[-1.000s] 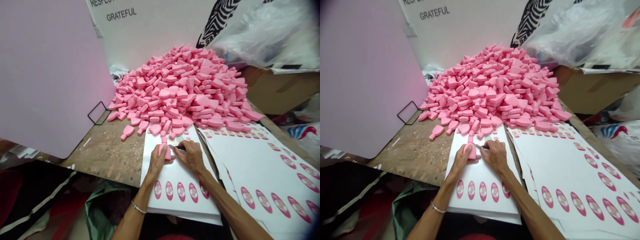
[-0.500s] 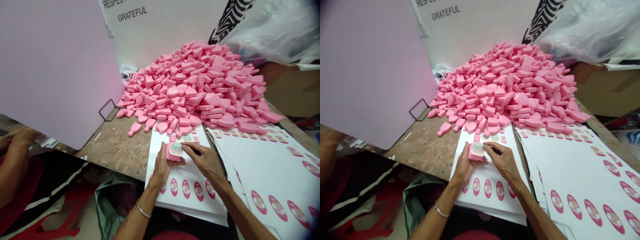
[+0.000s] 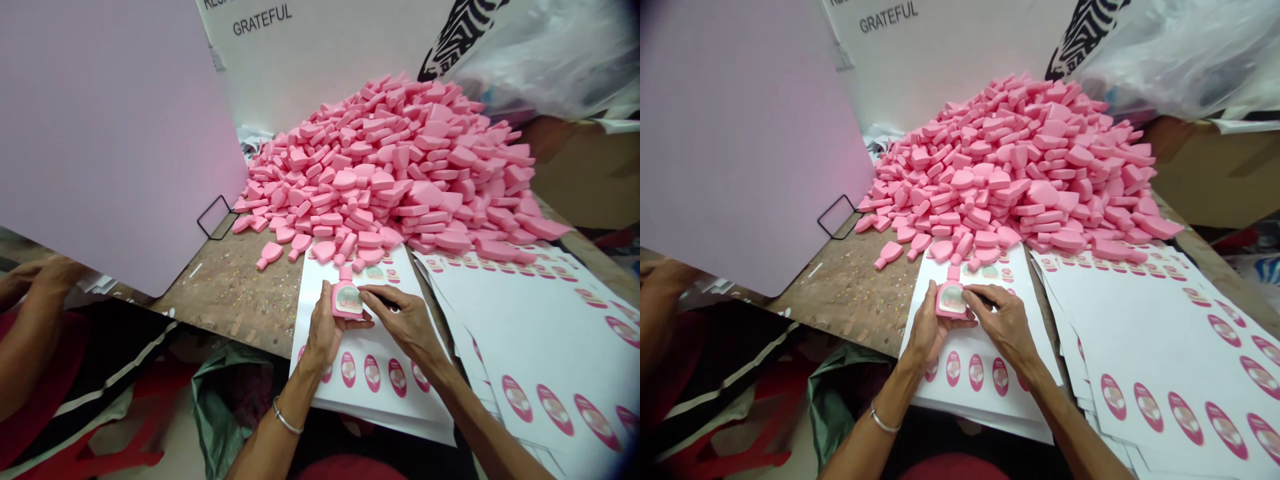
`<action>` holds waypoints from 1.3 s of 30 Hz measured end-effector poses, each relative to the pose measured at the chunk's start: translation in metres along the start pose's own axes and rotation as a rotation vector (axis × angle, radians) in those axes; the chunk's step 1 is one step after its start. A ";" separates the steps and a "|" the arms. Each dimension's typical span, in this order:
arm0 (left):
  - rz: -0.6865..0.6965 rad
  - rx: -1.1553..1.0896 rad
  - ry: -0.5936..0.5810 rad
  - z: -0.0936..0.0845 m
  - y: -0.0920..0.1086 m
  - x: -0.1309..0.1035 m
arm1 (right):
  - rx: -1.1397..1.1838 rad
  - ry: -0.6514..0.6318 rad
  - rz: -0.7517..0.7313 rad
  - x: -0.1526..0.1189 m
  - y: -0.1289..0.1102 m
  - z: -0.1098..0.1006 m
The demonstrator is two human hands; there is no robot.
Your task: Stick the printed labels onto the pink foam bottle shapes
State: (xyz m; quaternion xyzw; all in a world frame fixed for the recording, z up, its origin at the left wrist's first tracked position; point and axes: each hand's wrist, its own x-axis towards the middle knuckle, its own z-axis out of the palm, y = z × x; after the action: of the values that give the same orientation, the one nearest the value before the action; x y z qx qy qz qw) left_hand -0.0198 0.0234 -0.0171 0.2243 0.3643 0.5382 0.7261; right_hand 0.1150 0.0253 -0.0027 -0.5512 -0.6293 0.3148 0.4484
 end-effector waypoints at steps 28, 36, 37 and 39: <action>-0.052 0.131 -0.284 0.007 0.016 -0.018 | 0.029 -0.062 0.027 0.011 -0.001 -0.008; -0.189 0.471 -0.163 -0.050 0.040 -0.083 | -0.057 -0.117 0.055 0.036 0.016 -0.004; -0.246 0.582 -0.116 -0.066 0.046 -0.098 | -0.142 -0.051 0.073 0.048 0.027 -0.010; -0.215 1.035 -0.013 -0.097 0.056 -0.127 | -0.340 0.079 0.122 0.075 0.049 -0.021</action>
State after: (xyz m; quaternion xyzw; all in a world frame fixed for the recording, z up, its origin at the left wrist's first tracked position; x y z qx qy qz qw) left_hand -0.1482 -0.0849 -0.0020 0.5182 0.5988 0.2088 0.5738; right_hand 0.1547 0.1055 -0.0214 -0.6681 -0.6208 0.2084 0.3533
